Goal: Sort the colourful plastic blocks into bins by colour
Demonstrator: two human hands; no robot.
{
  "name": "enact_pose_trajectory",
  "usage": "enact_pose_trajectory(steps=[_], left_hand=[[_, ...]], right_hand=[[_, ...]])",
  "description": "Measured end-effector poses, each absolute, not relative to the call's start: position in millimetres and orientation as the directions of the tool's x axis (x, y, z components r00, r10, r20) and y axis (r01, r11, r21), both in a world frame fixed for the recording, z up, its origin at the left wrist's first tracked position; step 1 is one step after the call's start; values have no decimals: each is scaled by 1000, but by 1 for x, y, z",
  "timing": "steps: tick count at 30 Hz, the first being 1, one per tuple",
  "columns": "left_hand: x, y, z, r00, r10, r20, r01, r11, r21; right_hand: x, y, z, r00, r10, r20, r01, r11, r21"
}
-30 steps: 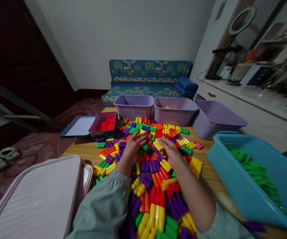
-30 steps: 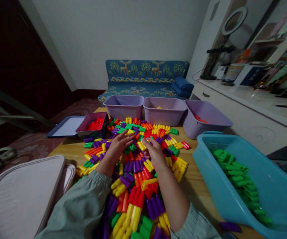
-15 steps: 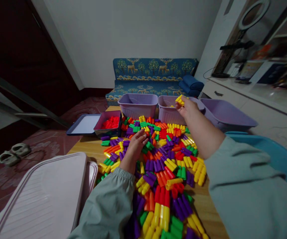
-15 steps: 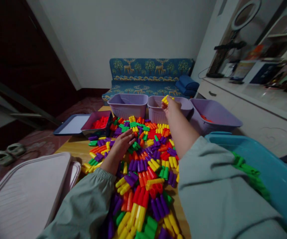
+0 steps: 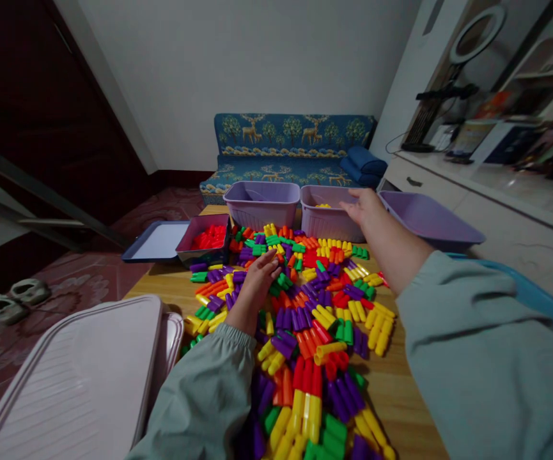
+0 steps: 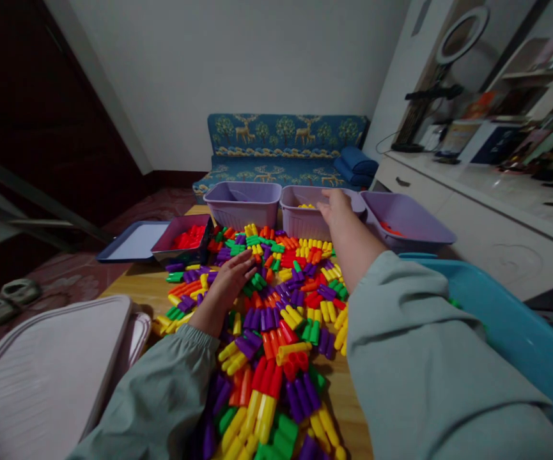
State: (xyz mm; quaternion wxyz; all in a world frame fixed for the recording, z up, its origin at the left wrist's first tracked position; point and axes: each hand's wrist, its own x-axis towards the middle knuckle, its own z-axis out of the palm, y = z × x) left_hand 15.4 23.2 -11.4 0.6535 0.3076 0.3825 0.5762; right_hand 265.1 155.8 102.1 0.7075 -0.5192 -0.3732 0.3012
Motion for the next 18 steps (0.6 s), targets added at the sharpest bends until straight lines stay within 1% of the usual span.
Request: enact_pose_trajectory(steps=[2,3,4,5,6,7,8,9,10,11,12,13,14,16,18], left_hand=[[15,23,-11,41,987,-155,-528,153,835],[15,23,-11,39,987,-159,-534,155,831],[15,23,-11,38,986,-163,-539,157,828],[16,23,-11,40,986,-164,-542,159,825],[16,23,-11,43,985,-165,-544,161,823],[16,23,-11,44,985,-165,-545,162,823],[16,23,-12,43,986,-162,-544,160,824],[16,23,-12,41,987,-157,-542,154,826],[16,24,-12,38,988,-150,-539,147,830],[16,24,-13,33,989,-143,-536,138,833],[16,24,-14,31,990,-138,-534,133,835],[16,25,-14,29,991,-133,-535,128,835],[16,25,-14,32,991,-133,-538,129,833],[15,25,-15,41,990,-138,-545,138,827],[15,24,-15,56,989,-135,-543,144,827]], right_hand=[[259,138,101,532,842,87,-130,182,-975],[257,126,97,522,849,78,-128,169,-977],[254,113,90,515,851,105,-91,176,-980],[253,99,81,491,855,169,25,180,-983],[254,84,70,456,859,233,189,163,-968],[255,69,58,406,872,274,362,121,-924],[257,55,46,341,892,297,530,79,-844],[260,41,34,279,914,296,693,21,-720],[263,29,24,261,927,269,810,-58,-584],[266,19,16,255,941,220,879,-131,-458],[269,11,10,272,949,159,912,-201,-357],[271,4,6,298,949,100,922,-260,-286],[273,0,3,323,945,49,922,-303,-243],[274,-4,1,360,933,1,913,-352,-204],[275,-5,1,383,924,2,907,-375,-190]])
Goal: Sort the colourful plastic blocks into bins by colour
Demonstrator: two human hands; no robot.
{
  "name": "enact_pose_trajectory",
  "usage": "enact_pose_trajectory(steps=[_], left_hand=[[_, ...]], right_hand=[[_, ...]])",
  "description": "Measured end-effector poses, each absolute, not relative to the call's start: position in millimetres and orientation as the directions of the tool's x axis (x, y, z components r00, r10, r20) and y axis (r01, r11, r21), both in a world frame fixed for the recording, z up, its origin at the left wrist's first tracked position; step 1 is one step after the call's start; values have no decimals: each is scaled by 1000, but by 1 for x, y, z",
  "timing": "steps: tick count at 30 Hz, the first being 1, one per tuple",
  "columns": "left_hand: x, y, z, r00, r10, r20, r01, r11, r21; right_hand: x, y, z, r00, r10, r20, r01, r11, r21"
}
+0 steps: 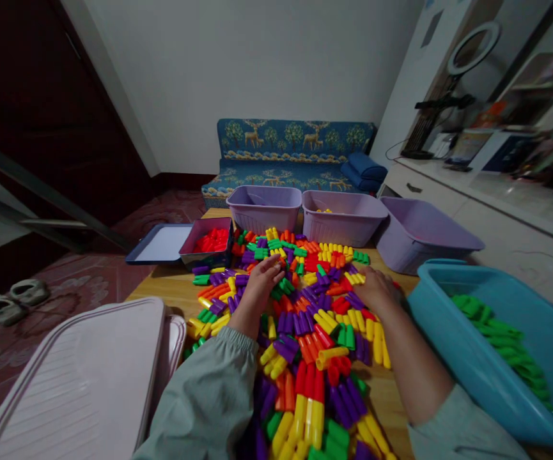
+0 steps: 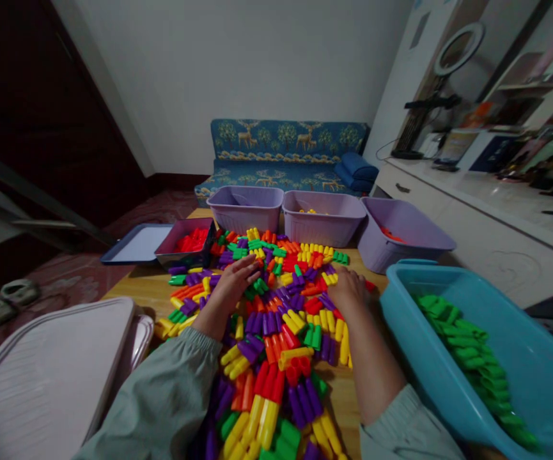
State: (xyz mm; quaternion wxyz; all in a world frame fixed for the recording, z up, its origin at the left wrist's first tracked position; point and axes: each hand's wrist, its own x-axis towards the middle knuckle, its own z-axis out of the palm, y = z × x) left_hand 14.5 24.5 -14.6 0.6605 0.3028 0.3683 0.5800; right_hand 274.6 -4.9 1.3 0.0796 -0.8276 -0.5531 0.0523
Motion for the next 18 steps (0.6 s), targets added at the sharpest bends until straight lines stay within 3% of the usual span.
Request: enact_pose_trajectory(steps=[4,7,13,18], left_hand=[[11,22,-14,88,990,-113,-513,142,847],[10,21,-13,102,989,-104,-487,140,862],[11,24,-16,151,984,-95,-418,151,896],[12,24,-18,182,981,-64,-364,127,923]], right_hand=[[279,-7,-3,427,904,5,883,-415,-221],[288,-10,-8,434,899,54,859,-395,-326],[288,-7,-11,357,920,161,753,-182,-632],[257,-10,-2,313,920,237,698,-54,-714]])
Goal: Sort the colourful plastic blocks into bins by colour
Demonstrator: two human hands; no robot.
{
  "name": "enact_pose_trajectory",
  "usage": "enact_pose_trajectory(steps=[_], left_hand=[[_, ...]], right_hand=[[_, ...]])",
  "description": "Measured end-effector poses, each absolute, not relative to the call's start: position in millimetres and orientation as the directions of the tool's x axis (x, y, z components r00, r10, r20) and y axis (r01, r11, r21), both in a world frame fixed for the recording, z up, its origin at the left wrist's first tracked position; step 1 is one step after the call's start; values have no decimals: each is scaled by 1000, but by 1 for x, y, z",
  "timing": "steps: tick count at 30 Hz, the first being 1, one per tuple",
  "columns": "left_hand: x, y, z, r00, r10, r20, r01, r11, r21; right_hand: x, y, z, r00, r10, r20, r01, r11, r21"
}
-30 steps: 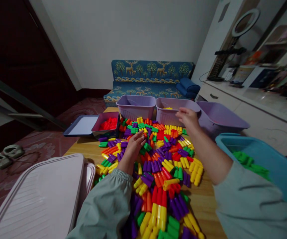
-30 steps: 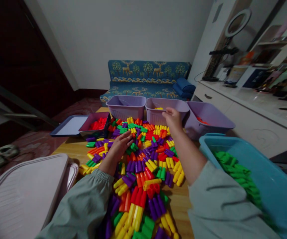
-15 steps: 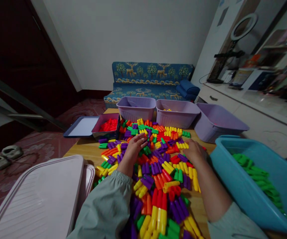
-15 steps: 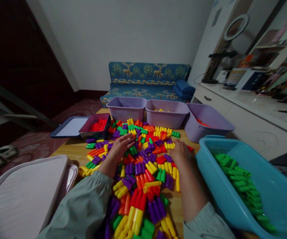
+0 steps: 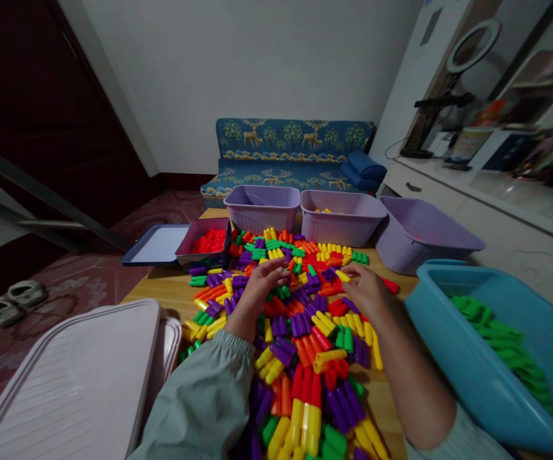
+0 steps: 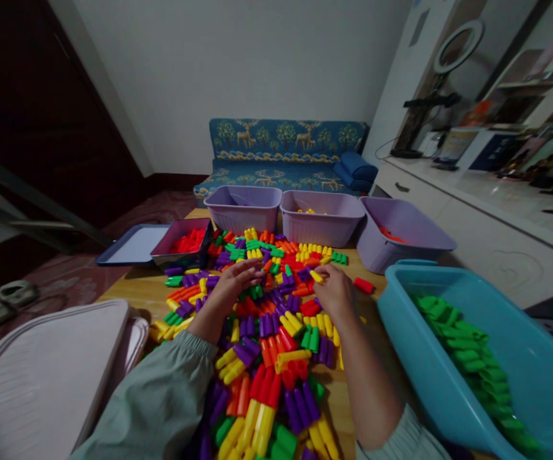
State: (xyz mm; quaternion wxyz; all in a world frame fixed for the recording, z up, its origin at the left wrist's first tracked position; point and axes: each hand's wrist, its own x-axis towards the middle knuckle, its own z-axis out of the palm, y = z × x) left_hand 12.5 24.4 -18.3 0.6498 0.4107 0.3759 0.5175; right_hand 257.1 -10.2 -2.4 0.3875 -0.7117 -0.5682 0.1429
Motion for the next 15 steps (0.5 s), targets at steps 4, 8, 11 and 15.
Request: enact_pose_trajectory(steps=[4,8,11,15], left_hand=[[14,19,-12,241,971,8,-309,69,949],[16,13,-4,350,933,85,-248,5,969],[18,11,-3,367,924,106,-191,-36,981],[19,11,-3,345,933,99,-187,-35,982]], right_hand=[[226,-17,8,292,912,288,505,109,-856],[202,-20,8,208,963,169,234,119,-965],[195,-22,2,140,983,119,178,93,-980],[192,-26,1,11,985,172,391,154,-907]])
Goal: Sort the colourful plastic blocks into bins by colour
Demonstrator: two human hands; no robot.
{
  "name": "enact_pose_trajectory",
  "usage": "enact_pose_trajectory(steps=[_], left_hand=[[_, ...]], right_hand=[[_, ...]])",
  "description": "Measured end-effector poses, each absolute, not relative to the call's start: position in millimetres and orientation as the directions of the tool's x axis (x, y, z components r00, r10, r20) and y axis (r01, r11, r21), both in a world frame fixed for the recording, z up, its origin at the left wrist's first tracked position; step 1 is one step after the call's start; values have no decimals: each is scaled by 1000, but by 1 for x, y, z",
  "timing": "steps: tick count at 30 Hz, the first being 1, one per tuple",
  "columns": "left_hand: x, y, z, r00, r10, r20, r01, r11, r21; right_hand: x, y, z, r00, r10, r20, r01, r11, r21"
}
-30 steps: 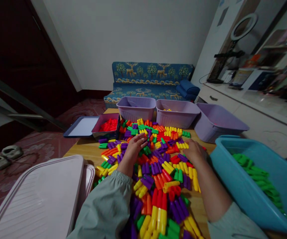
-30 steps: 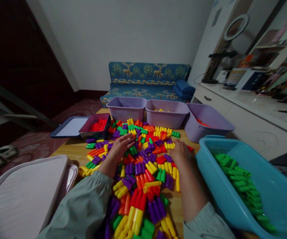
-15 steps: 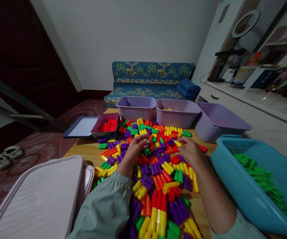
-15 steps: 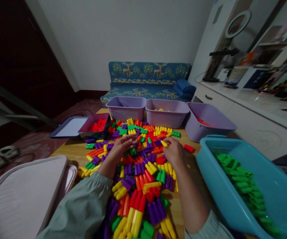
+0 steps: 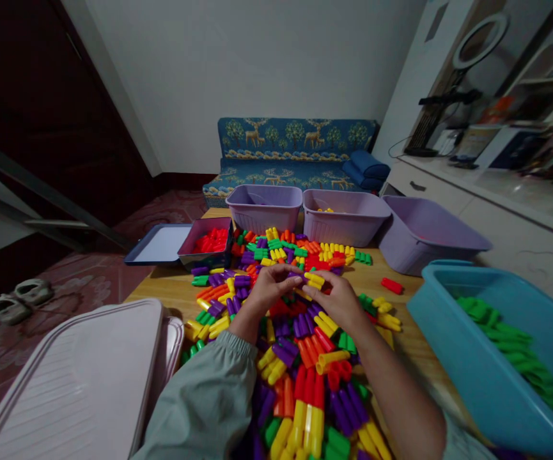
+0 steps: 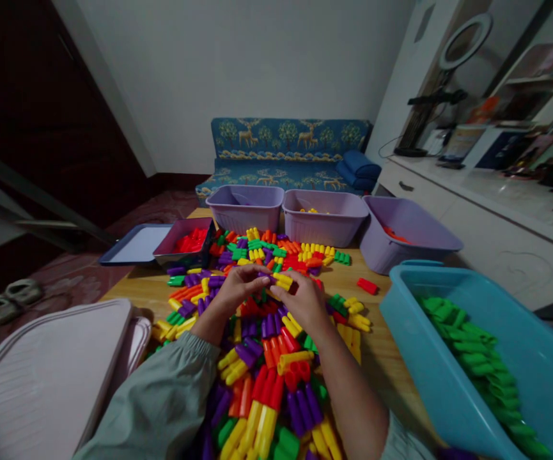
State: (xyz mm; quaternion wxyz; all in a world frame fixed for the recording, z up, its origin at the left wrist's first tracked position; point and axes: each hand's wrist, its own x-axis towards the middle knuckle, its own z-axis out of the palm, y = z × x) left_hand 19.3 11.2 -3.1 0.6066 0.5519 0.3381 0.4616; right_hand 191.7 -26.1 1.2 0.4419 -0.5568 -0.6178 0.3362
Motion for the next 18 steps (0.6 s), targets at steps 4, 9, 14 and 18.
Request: enact_pose_trajectory(steps=[4,9,14,18], left_hand=[[24,10,-2,318,945,76,-166,-23,986],[30,8,0,251,968,15,-139,21,990],[33,4,0,259,966,1,-113,29,993],[31,4,4,240,970,31,-80,-12,997]], right_hand=[[189,-31,7,-20,982,187,605,160,-780],[190,-31,8,-3,978,209,663,158,-732],[190,-32,14,-56,979,196,765,168,-622],[191,-33,23,-32,981,190,835,131,-534]])
